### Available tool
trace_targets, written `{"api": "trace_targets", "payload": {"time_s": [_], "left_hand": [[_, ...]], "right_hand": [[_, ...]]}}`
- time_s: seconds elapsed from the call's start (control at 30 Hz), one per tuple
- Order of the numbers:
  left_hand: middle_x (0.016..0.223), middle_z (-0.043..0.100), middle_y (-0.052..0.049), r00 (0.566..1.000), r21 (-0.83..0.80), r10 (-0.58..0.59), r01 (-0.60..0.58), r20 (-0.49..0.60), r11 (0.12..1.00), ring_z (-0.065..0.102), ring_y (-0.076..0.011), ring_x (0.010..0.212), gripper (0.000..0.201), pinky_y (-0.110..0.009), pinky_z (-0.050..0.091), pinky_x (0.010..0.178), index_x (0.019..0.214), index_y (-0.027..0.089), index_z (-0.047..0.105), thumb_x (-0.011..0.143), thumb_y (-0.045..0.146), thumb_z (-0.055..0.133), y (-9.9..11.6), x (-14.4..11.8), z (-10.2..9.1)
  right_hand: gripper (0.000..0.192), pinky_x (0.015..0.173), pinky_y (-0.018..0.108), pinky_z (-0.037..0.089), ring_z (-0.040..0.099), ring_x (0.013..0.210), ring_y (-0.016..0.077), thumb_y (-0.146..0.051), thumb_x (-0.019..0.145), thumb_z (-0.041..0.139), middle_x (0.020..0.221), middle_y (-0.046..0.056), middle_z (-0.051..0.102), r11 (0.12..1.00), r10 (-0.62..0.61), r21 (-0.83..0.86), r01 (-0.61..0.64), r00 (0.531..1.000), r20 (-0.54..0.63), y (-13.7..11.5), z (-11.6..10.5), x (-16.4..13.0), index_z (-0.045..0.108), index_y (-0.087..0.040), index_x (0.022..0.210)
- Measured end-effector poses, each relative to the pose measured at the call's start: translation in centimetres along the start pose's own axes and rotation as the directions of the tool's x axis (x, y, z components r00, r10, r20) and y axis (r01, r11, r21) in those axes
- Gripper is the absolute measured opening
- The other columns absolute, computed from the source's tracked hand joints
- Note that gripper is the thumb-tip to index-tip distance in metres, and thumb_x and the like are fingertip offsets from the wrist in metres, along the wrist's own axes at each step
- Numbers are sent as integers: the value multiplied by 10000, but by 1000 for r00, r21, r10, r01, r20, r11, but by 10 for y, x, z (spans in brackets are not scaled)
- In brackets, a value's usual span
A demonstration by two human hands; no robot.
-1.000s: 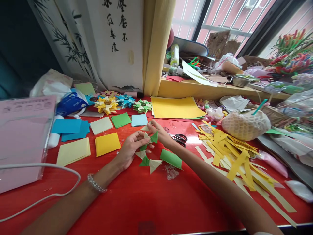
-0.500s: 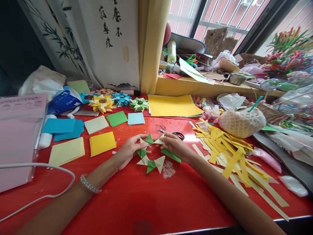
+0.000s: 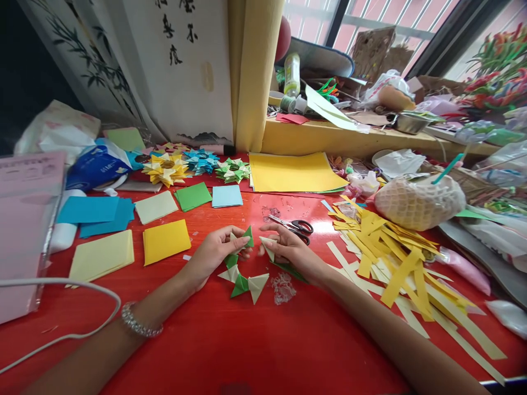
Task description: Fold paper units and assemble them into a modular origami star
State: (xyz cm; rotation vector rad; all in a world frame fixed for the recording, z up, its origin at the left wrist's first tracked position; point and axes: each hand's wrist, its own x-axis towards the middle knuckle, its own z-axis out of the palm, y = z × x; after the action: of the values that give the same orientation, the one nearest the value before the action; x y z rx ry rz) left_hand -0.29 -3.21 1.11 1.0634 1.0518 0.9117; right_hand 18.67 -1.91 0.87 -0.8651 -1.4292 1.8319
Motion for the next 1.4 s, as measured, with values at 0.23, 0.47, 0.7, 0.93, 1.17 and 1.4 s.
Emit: {"api": "trace_targets", "payload": {"time_s": [0.23, 0.47, 0.7, 0.93, 1.17, 1.4], "left_hand": [[703, 631, -4, 998, -7, -25, 25, 59, 1000, 578, -110, 602, 207, -223, 433, 611, 775, 165, 571, 769, 372, 559, 4, -2, 0], [551, 504, 43, 995, 27, -8, 5, 104, 1000, 556, -107, 577, 180, -218, 413, 602, 740, 166, 585, 773, 342, 562, 6, -2, 1], [574, 539, 32, 994, 86, -22, 13, 103, 996, 562, -108, 578, 184, -213, 422, 587, 745, 167, 590, 772, 347, 561, 6, -2, -1], [561, 549, 22, 996, 100, -17, 8, 85, 995, 559, -113, 538, 180, -211, 441, 543, 744, 159, 597, 751, 338, 583, 5, -1, 1], [579, 573, 21, 996, 189, 10, -26, 88, 982, 564, -116, 535, 178, -213, 450, 547, 739, 174, 603, 744, 351, 579, 5, -2, 2], [637, 617, 6, 995, 306, 46, -72, 94, 949, 581, -131, 546, 204, -217, 430, 535, 752, 185, 614, 748, 383, 561, 2, -3, 2]], "right_hand": [[180, 417, 186, 209, 294, 450, 49, -371, 854, 431, 694, -28, 523, 997, 29, -73, -27, 999, 27, -2, 11, -6, 447, -215, 944], [203, 404, 168, 243, 328, 444, 57, -344, 868, 404, 654, -41, 522, 996, 14, -88, -13, 1000, 10, 2, 13, -7, 401, -251, 1049], [215, 421, 167, 259, 341, 469, 59, -358, 871, 394, 658, -40, 514, 994, 14, -111, -14, 1000, 5, 7, 12, -7, 398, -258, 1061], [224, 437, 175, 261, 341, 483, 66, -367, 865, 402, 642, -41, 503, 990, 20, -141, -22, 1000, -16, 7, 14, -8, 396, -250, 1056], [223, 452, 190, 273, 348, 479, 71, -355, 864, 399, 629, -44, 485, 984, 29, -176, -34, 999, -29, 7, 14, -8, 393, -242, 1056], [205, 477, 200, 278, 408, 533, 80, -338, 866, 403, 640, -41, 478, 984, 26, -174, -29, 999, -19, 2, 16, -11, 399, -236, 1044]]}}
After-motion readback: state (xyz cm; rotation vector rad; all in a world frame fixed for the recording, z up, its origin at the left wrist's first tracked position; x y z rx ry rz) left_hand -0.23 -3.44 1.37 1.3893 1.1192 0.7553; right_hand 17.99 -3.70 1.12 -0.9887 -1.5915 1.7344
